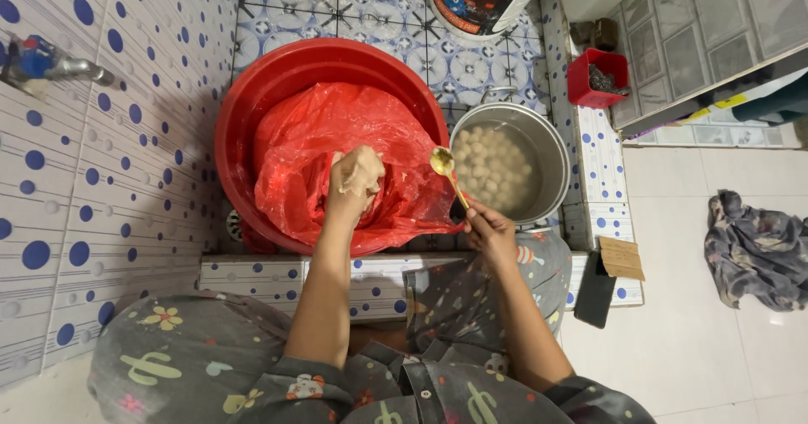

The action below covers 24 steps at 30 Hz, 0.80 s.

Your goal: Forming meatballs by squeezing meat paste through the hand and scooping them into a pot of water with a spoon.

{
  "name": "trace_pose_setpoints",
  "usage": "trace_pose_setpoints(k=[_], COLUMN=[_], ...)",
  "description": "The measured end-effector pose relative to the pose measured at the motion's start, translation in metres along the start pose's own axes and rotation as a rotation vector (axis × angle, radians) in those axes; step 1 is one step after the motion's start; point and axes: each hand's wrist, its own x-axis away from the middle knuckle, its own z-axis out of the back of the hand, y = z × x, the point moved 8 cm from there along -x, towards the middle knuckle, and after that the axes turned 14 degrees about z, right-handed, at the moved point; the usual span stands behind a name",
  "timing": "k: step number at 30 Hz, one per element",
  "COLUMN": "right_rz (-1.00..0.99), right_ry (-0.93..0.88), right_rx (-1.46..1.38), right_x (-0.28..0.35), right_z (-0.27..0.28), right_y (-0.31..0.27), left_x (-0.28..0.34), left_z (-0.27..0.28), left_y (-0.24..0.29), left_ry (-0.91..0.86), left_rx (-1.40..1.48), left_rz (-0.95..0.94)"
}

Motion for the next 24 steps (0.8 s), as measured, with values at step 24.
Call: trace_pose_setpoints(k=[24], right_rz=[0.871], right_ry=[-0.577], right_rx=[1.047], right_x=[0.039], right_z=[-0.156], right_y=[-0.154], left_x=[0.031], left_z=[-0.074], left_y=[-0.013], left_ry=[1.556], left_rx=[-1.703], left_rz=[-0.760])
